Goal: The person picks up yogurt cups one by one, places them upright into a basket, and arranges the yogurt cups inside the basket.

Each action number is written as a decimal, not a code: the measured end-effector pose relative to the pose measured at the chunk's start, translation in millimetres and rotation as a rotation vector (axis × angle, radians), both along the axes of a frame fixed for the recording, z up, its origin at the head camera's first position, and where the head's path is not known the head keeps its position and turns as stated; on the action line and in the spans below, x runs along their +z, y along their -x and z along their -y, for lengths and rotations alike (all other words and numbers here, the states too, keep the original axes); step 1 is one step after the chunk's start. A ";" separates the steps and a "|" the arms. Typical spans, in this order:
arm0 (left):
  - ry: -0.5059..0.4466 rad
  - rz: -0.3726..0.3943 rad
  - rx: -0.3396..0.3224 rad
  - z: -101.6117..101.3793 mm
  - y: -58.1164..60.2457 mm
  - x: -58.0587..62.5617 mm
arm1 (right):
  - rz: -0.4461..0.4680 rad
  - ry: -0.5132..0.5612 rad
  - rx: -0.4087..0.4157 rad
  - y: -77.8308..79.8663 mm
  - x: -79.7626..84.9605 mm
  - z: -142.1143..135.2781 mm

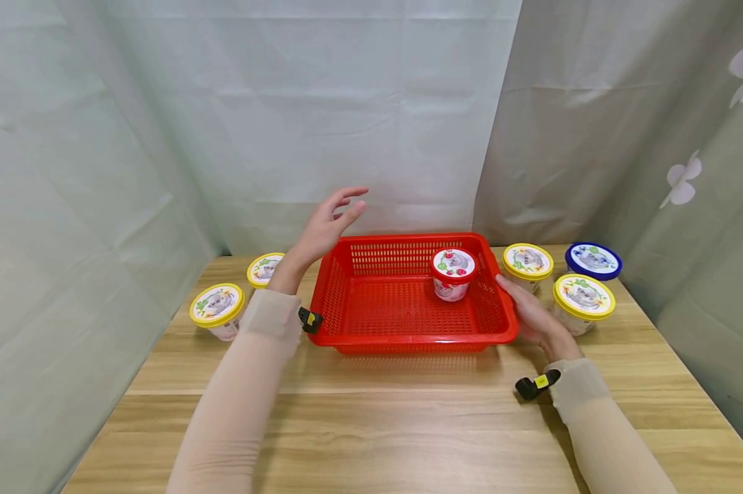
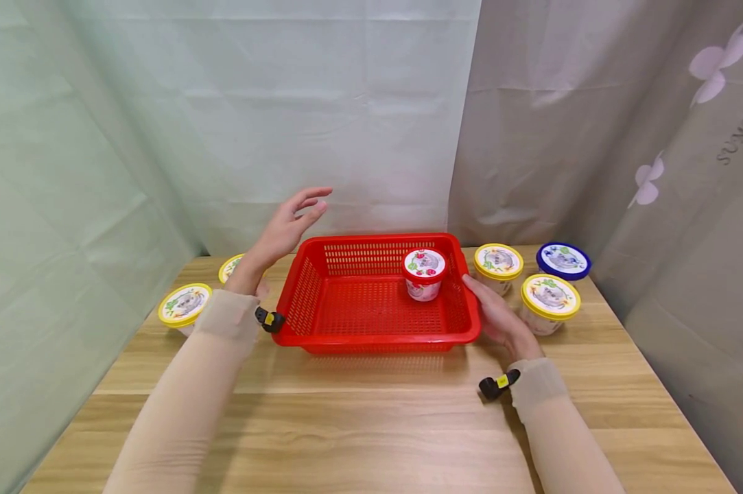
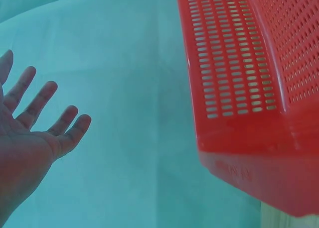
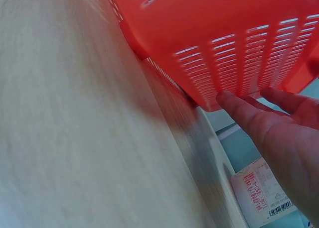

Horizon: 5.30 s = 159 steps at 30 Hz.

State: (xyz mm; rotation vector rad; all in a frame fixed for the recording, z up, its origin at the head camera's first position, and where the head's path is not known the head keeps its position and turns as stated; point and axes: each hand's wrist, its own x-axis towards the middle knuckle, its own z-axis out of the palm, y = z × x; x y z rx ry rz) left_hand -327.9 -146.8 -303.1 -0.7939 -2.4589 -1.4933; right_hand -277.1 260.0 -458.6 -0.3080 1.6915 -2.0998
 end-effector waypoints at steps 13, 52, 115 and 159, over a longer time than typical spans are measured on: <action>-0.035 -0.011 0.039 23.3 -6.7 -8.7 | 0.002 0.024 0.008 -0.5 0.3 -0.1; -0.087 0.015 0.258 80.6 -68.3 -35.3 | 0.016 -0.020 -0.012 0.0 0.6 0.9; 0.197 -0.112 0.565 194.3 -94.3 -113.5 | 0.016 -0.011 -0.021 -0.7 -0.1 1.2; 0.198 0.065 0.584 223.6 -105.2 -138.9 | 0.013 -0.017 -0.022 -0.3 0.6 1.5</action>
